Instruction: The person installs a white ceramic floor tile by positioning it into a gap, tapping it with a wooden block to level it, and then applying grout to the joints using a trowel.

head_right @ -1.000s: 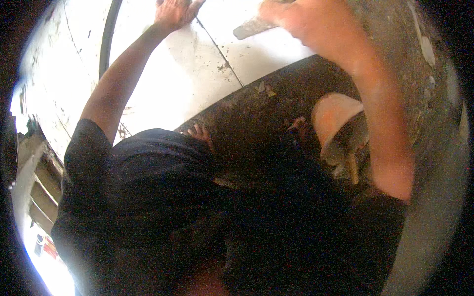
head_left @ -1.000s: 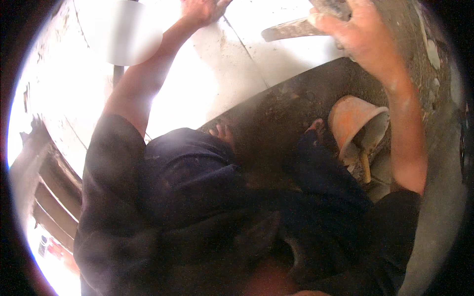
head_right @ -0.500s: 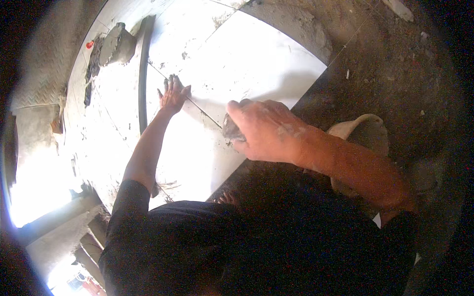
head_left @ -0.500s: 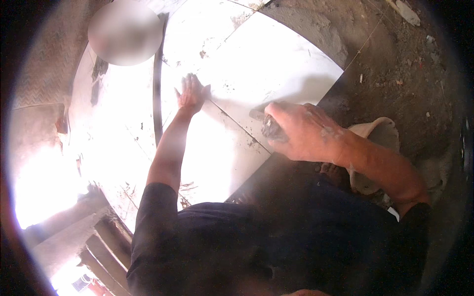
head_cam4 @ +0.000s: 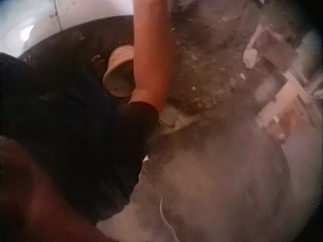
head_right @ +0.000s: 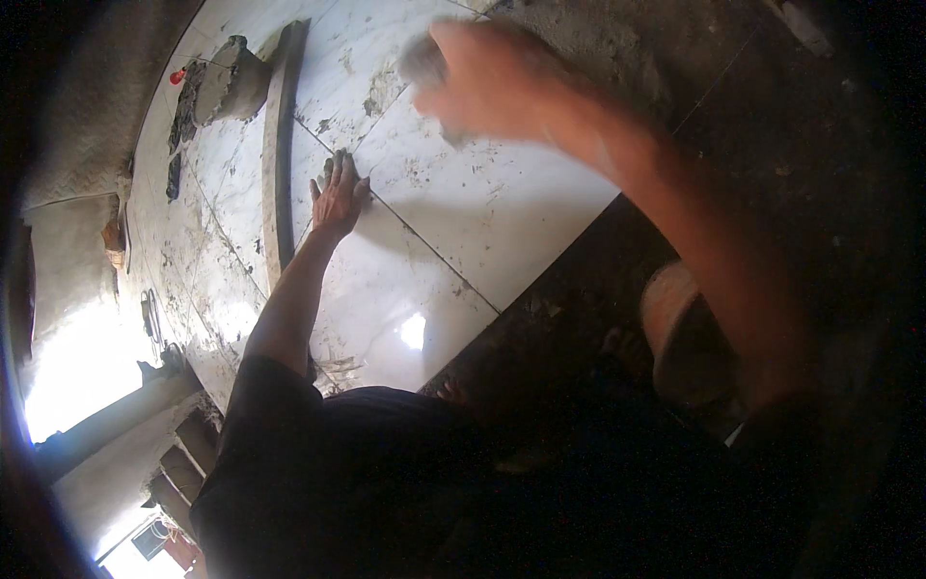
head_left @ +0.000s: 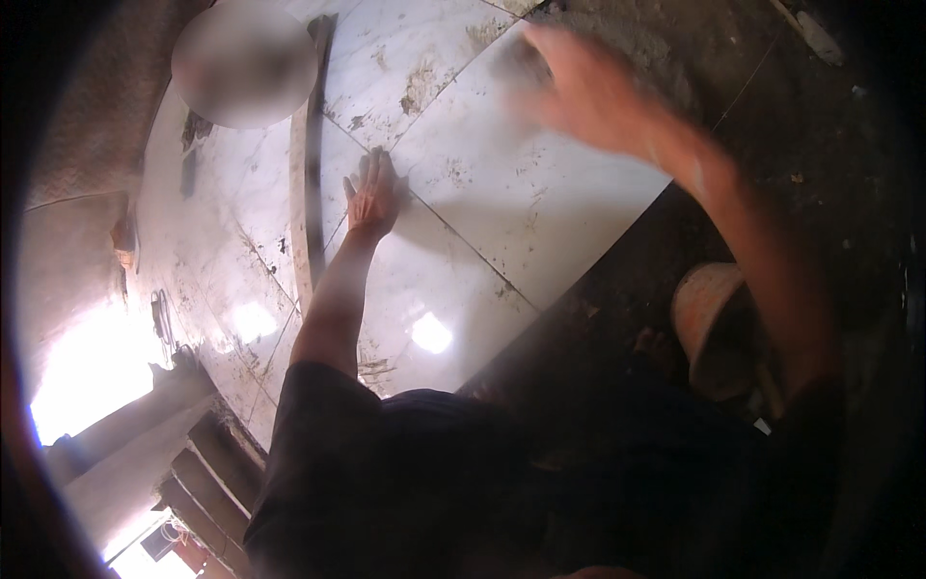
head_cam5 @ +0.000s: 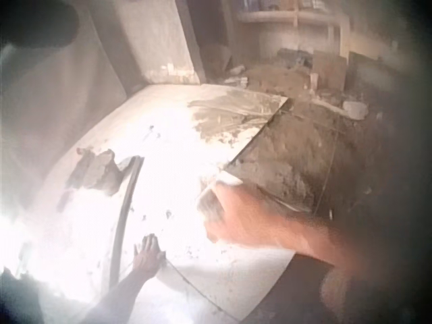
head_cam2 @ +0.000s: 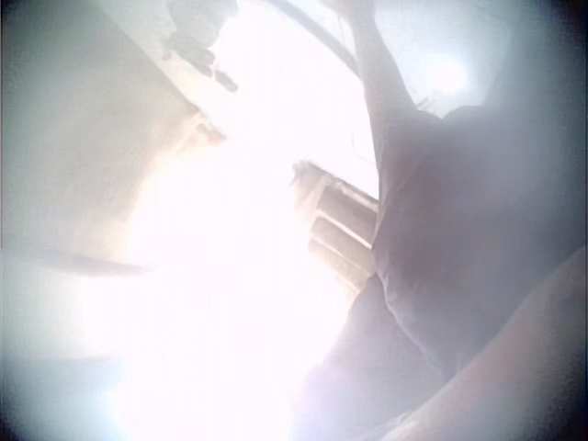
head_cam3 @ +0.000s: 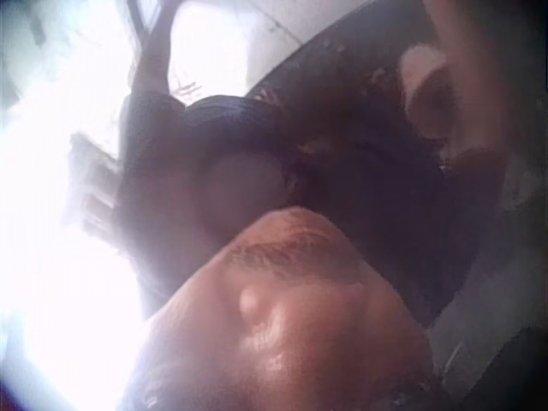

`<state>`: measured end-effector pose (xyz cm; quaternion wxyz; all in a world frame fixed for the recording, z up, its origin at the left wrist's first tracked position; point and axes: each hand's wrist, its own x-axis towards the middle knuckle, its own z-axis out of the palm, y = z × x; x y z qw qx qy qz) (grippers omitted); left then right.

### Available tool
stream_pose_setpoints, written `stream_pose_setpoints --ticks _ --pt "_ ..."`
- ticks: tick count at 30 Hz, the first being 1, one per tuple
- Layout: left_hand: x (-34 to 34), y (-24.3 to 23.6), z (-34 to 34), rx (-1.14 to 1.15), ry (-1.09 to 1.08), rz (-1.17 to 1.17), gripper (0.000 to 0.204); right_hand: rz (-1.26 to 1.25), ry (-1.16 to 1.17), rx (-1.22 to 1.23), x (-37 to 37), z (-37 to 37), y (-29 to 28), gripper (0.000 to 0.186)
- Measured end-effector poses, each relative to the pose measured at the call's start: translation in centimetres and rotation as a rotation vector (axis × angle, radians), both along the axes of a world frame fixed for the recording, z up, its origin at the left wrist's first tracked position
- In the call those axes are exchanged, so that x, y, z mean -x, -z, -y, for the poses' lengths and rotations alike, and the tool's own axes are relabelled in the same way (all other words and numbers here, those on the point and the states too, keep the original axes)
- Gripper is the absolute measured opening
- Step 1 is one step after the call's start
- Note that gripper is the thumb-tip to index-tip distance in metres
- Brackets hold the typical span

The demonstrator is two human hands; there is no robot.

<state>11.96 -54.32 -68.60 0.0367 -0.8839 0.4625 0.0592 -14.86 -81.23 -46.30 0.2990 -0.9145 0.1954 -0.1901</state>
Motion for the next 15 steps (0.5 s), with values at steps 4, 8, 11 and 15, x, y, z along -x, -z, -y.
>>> stream_pose_setpoints --ticks 4,8,11,15 --pt "0.7 1.8 0.4 0.099 -0.071 -0.036 0.078 -0.232 0.098 -0.070 -8.2 1.7 -1.5 0.042" --pt "1.4 -1.2 1.1 -0.054 -0.080 -0.017 0.081 -0.257 0.016 -0.161 -11.2 0.5 -3.6 0.042" --pt "0.8 -0.9 0.4 -0.064 -0.059 0.026 0.085 -0.203 -0.006 -0.251 -11.7 -2.1 -4.4 0.040" --pt "1.3 -1.3 0.9 -0.091 -0.090 0.000 0.089 -0.122 -0.039 -0.100 -14.7 -2.5 -0.3 0.039"
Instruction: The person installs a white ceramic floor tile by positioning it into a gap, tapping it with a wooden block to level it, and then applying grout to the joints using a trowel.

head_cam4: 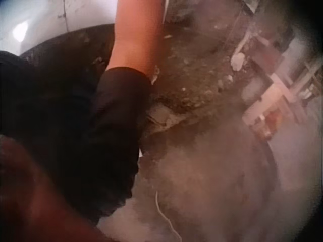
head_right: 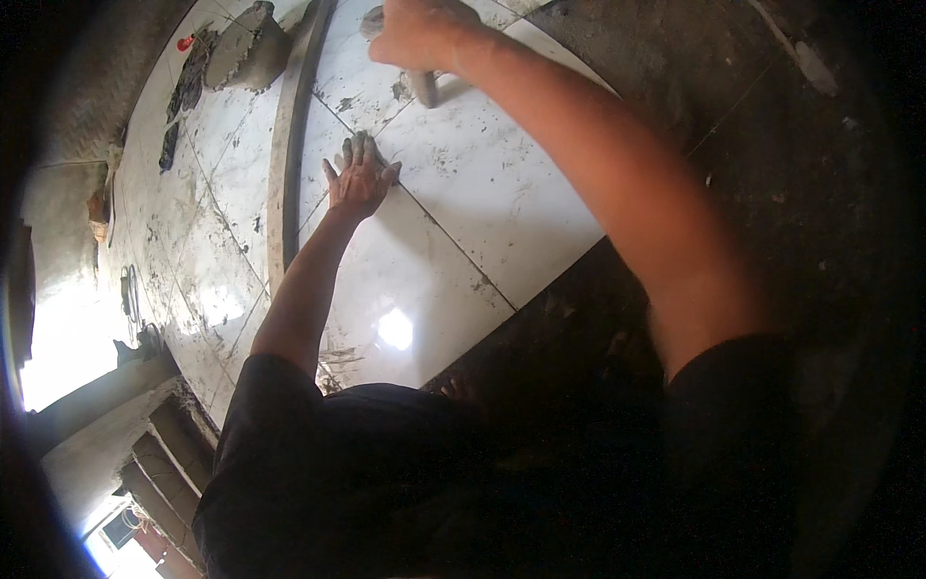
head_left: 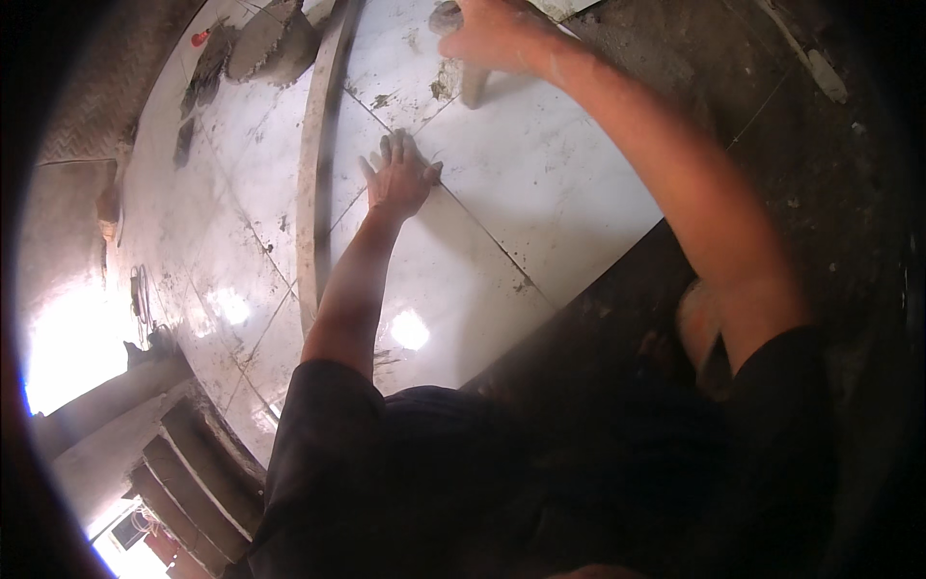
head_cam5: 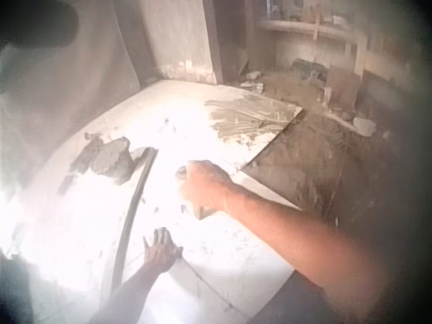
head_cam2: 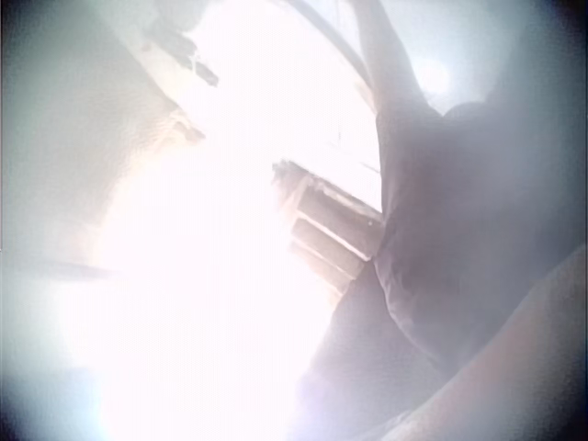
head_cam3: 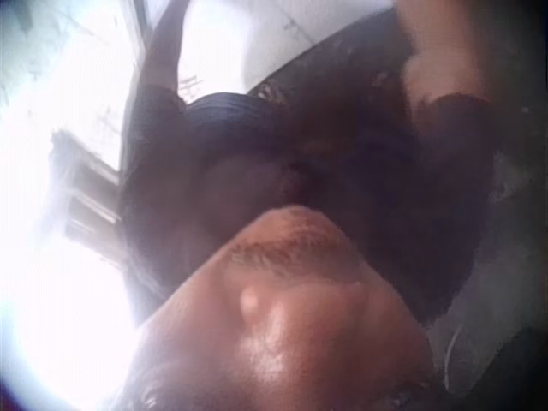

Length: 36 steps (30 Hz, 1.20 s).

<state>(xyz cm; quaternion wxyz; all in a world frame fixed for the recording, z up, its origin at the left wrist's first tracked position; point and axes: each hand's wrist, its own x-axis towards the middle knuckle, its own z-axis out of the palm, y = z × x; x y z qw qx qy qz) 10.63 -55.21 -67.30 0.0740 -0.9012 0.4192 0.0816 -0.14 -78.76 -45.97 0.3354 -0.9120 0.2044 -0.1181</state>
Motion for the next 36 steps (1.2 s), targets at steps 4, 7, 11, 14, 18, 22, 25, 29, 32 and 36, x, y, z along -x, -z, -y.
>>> stream_pose_setpoints --ticks 4,7,11,14,18,22,25,29,32,36 --pt "0.5 -0.5 0.7 0.007 -0.004 -0.062 0.096 -0.057 -0.045 -0.068 1.1 -2.8 2.0 0.042" --pt "0.0 -0.2 -0.3 -0.013 0.004 -0.065 0.103 -0.111 -0.032 -0.031 4.1 -4.1 2.3 0.046" --pt "-0.1 -2.0 -1.2 -0.088 -0.053 -0.136 0.128 -0.268 -0.053 -0.126 10.8 -3.5 -0.8 0.047" --pt "0.1 -1.4 0.8 -0.069 -0.028 -0.100 0.135 -0.023 0.024 0.064 15.8 2.9 0.5 0.050" --pt "0.4 -0.1 0.0 -0.122 -0.031 -0.070 0.140 -0.076 0.122 0.204 19.5 5.0 -0.9 0.039" --pt "0.5 -0.1 0.6 -0.142 -0.024 -0.051 0.140 -0.152 0.248 0.198 20.0 3.9 -1.2 0.038" --pt "0.3 0.6 -0.1 -0.155 -0.014 0.005 0.140 -0.226 0.289 0.007 19.9 4.0 -2.1 0.038" --pt "-0.1 0.9 0.0 -0.169 0.000 0.073 0.136 -0.220 0.266 -0.035 19.6 4.6 -1.3 0.037" --pt "-1.2 2.1 -0.2 -0.148 0.008 0.124 0.135 -0.038 0.091 0.204 20.1 5.6 0.9 0.038" --pt "3.0 -6.8 1.3 -0.252 -0.083 -0.265 0.130 -0.277 0.198 0.051 18.9 0.2 -3.2 0.040"
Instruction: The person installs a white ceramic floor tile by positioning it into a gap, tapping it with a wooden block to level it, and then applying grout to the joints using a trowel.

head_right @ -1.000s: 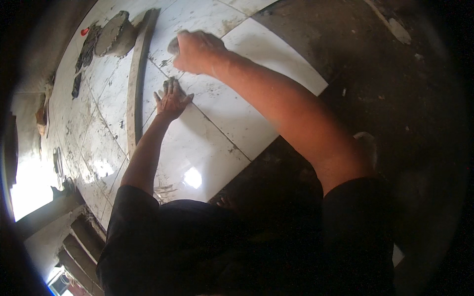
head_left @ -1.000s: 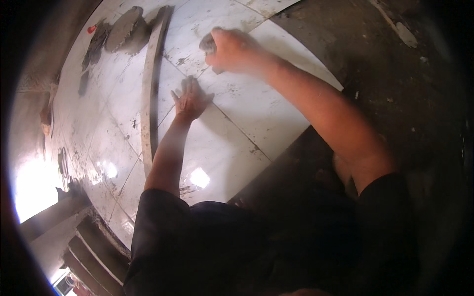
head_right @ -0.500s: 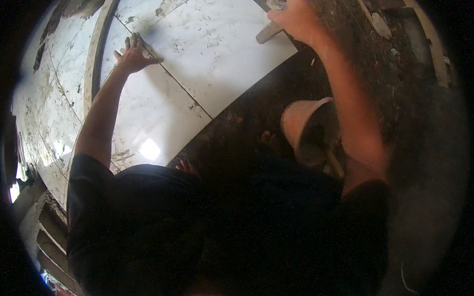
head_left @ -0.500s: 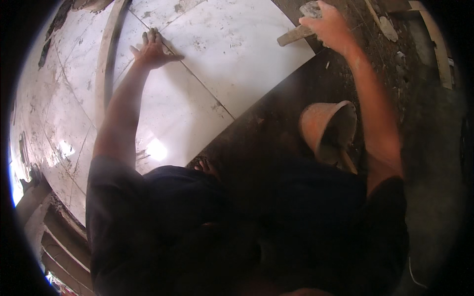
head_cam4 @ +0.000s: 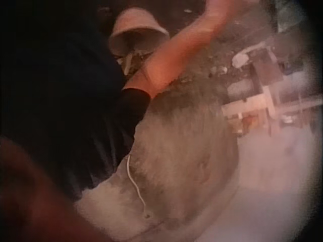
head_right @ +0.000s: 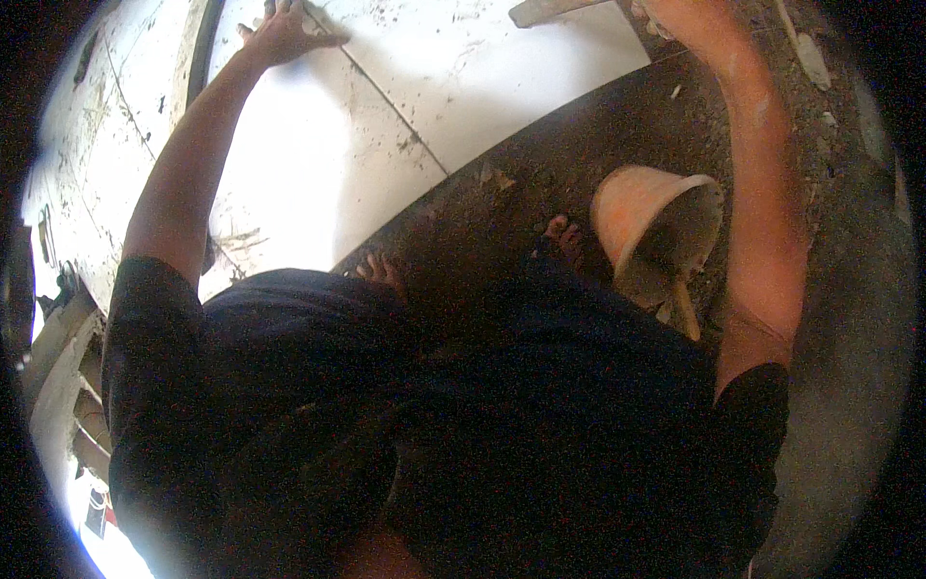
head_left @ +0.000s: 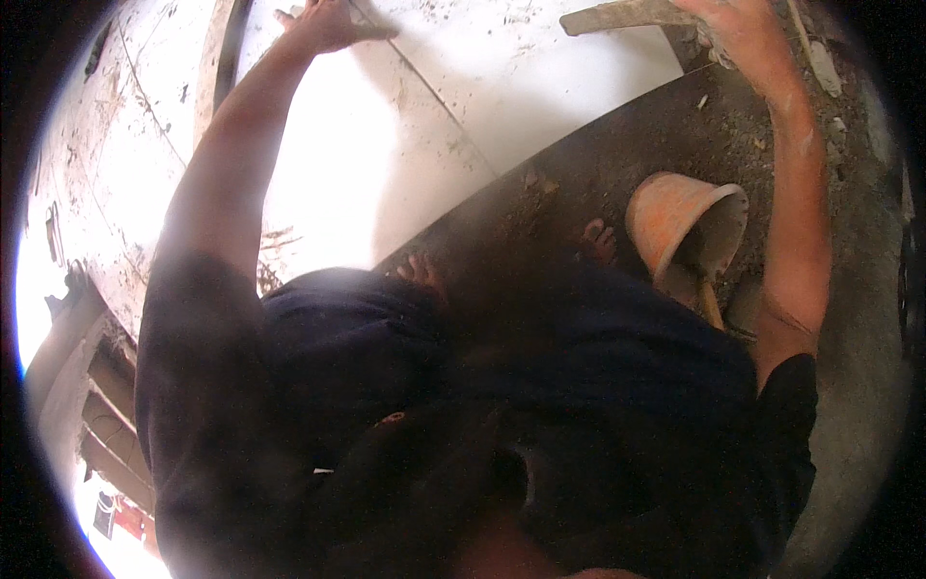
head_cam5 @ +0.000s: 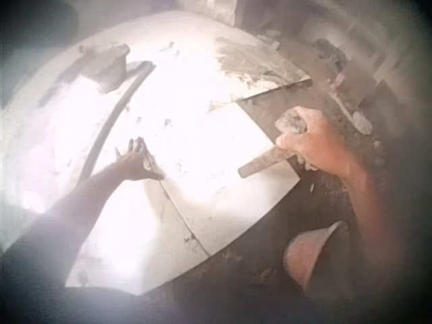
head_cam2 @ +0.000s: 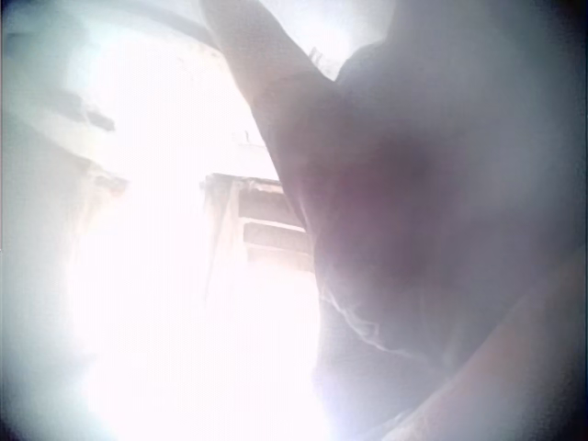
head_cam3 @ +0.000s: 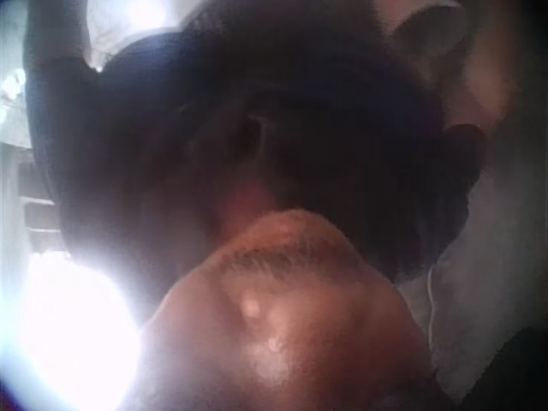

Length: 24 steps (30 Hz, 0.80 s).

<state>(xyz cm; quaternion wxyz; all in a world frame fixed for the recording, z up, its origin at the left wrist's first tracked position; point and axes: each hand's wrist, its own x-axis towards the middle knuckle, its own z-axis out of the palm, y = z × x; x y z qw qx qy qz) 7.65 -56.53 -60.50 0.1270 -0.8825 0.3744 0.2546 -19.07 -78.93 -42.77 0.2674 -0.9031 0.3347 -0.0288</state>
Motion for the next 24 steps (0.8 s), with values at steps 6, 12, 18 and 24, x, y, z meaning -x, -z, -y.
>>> stream_pose_setpoints --ticks 6,12,18,24 --pt "-1.2 2.7 -0.2 0.066 -0.017 0.001 0.146 0.044 -0.125 0.145 0.7 -1.7 0.2 0.033" --pt "-1.6 2.9 -1.1 0.100 -0.040 0.009 0.142 0.099 -0.388 -0.155 1.1 -5.3 2.0 0.031" --pt "4.4 3.1 -3.3 0.239 0.189 0.028 0.104 0.064 -0.448 -0.087 1.0 -6.0 3.3 0.032" --pt "21.1 11.3 -10.6 0.486 0.484 0.001 0.085 -0.028 -0.258 -0.193 2.3 -7.5 3.3 0.034"
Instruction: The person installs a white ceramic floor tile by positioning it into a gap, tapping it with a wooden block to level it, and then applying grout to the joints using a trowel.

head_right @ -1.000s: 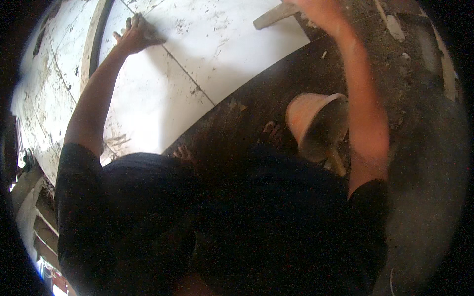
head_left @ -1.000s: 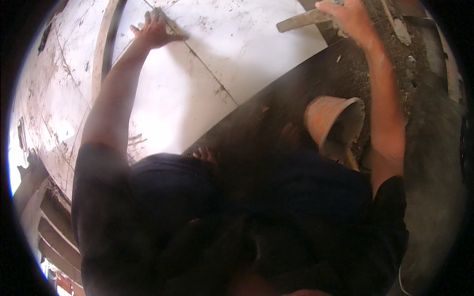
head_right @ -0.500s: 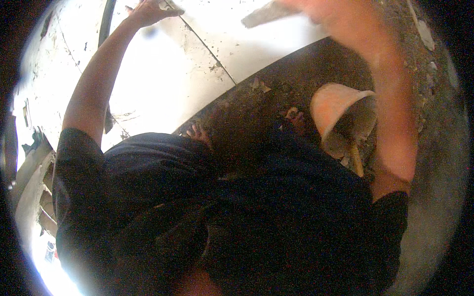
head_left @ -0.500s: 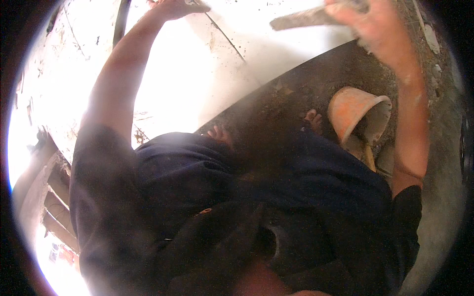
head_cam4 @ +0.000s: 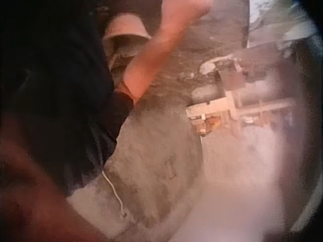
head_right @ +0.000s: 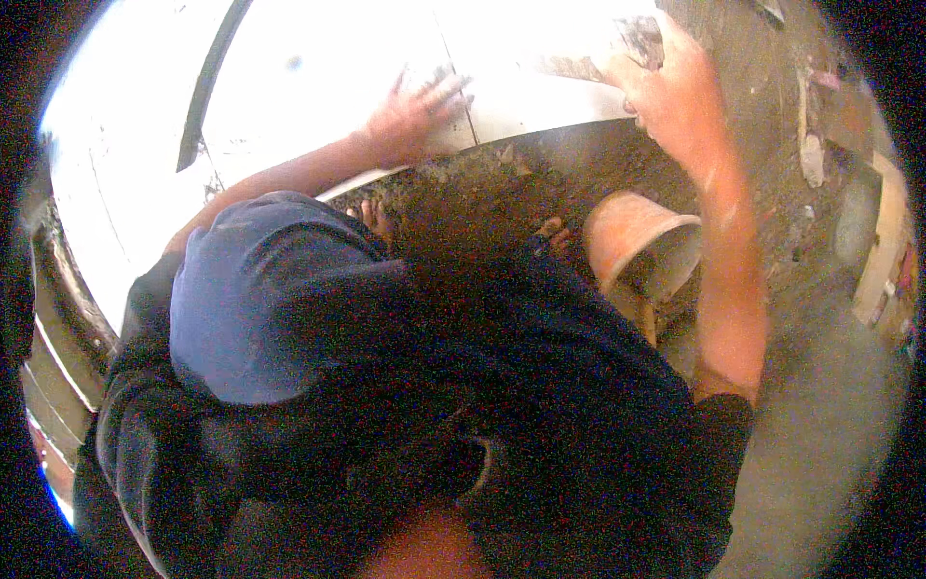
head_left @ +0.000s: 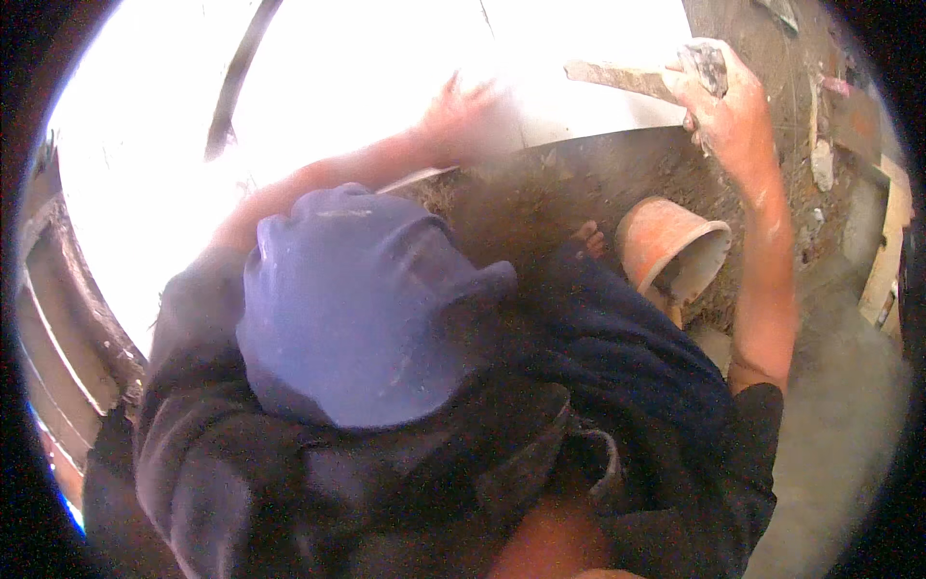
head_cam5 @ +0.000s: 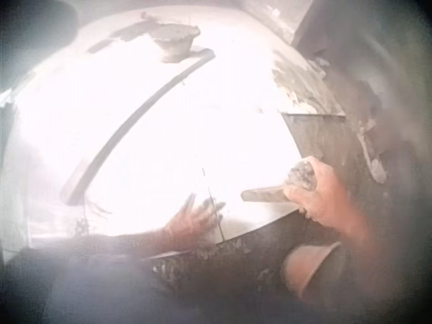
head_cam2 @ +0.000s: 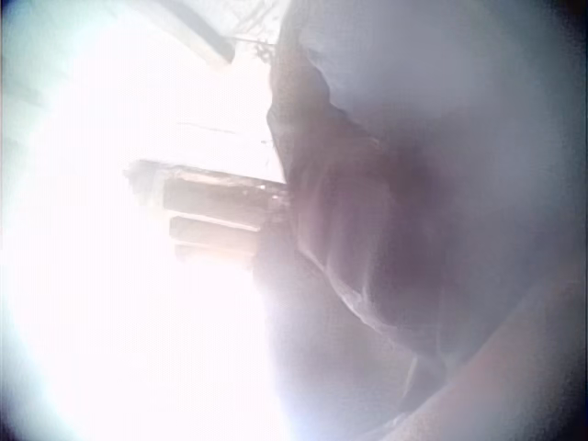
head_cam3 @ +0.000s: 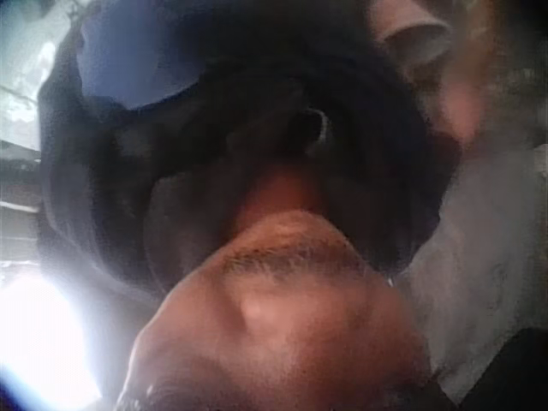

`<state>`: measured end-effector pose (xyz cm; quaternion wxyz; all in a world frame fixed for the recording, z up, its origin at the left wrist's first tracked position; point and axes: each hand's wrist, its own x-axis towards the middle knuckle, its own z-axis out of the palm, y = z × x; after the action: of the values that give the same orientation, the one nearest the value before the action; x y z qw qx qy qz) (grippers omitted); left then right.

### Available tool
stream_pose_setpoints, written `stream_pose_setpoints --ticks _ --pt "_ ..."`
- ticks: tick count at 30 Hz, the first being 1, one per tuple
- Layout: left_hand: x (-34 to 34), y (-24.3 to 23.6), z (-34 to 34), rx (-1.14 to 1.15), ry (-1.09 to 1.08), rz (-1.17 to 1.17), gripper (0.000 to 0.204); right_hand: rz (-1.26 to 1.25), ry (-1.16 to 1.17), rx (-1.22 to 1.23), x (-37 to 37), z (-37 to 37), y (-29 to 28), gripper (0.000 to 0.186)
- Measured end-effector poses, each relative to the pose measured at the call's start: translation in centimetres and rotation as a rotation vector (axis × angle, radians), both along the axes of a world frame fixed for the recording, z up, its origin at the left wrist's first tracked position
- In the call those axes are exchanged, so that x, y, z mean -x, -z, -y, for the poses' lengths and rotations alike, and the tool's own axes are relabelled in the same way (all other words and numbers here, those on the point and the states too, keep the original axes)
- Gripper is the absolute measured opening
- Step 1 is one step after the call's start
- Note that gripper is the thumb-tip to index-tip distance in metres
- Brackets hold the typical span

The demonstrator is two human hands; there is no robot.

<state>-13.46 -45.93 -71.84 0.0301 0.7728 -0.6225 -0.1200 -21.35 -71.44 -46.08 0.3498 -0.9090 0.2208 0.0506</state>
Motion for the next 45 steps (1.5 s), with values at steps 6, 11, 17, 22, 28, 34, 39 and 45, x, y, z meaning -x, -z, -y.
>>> stream_pose_setpoints --ticks 6,11,17,22,28,34,39,45 --pt "4.2 0.5 -1.0 0.215 -0.095 -0.130 0.090 0.068 -0.145 0.161 0.5 -1.1 -0.1 0.036" --pt "3.6 1.1 0.4 0.239 -0.052 -0.144 0.088 -0.055 -0.099 0.187 1.2 -2.1 -0.5 0.037" --pt "-6.6 0.2 0.8 0.138 -0.379 -0.208 0.091 -0.012 -0.099 0.032 0.0 -3.8 -2.0 0.042" --pt "-16.4 -0.7 4.3 0.006 -0.528 0.144 0.092 -0.023 -0.064 0.035 0.9 -2.3 -1.3 0.045" --pt "-23.8 -4.2 6.6 -0.095 -0.534 0.101 0.094 0.014 0.006 0.024 1.4 -0.3 -1.4 0.045" --pt "-32.0 -2.6 -0.2 0.146 -0.887 0.382 0.102 -0.002 0.061 -0.054 2.4 1.4 -1.7 0.048" --pt "-31.0 -5.0 -10.1 0.022 -1.065 0.143 0.105 0.137 0.085 -0.069 5.3 1.8 -0.5 0.047" --pt "-28.2 -6.4 -10.9 0.257 -0.989 -0.017 0.087 0.099 0.047 -0.083 3.9 2.1 -0.6 0.045"
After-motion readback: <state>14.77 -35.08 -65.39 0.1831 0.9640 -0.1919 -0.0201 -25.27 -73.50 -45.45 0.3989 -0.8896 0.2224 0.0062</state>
